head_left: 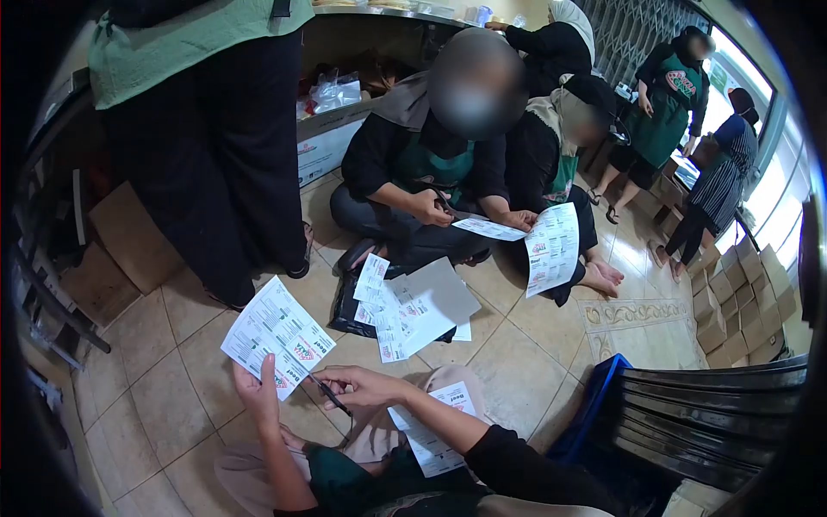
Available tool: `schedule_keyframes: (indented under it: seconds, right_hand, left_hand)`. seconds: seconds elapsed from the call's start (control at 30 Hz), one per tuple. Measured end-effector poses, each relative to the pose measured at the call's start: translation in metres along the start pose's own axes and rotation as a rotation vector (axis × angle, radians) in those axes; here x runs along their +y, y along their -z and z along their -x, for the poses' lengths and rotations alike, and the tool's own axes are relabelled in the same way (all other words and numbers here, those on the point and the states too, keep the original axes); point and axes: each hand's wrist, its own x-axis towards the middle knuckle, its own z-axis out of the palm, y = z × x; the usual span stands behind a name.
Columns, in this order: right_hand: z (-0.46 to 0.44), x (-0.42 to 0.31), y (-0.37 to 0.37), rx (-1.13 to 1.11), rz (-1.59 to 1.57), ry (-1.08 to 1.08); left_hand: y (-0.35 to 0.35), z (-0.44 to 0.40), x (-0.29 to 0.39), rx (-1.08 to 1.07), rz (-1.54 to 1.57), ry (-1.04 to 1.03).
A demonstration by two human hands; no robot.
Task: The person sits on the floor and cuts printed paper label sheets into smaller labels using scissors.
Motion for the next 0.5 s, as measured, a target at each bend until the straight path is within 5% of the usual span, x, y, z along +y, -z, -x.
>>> schedule_keyframes:
  seconds: [0.5]
  right_hand:
    - [0.002, -0.001, -0.008, 0.044, 0.016, 0.088]
  left_hand:
    - [0.005, 0.0, -0.004, -0.032, -0.022, 0.024]
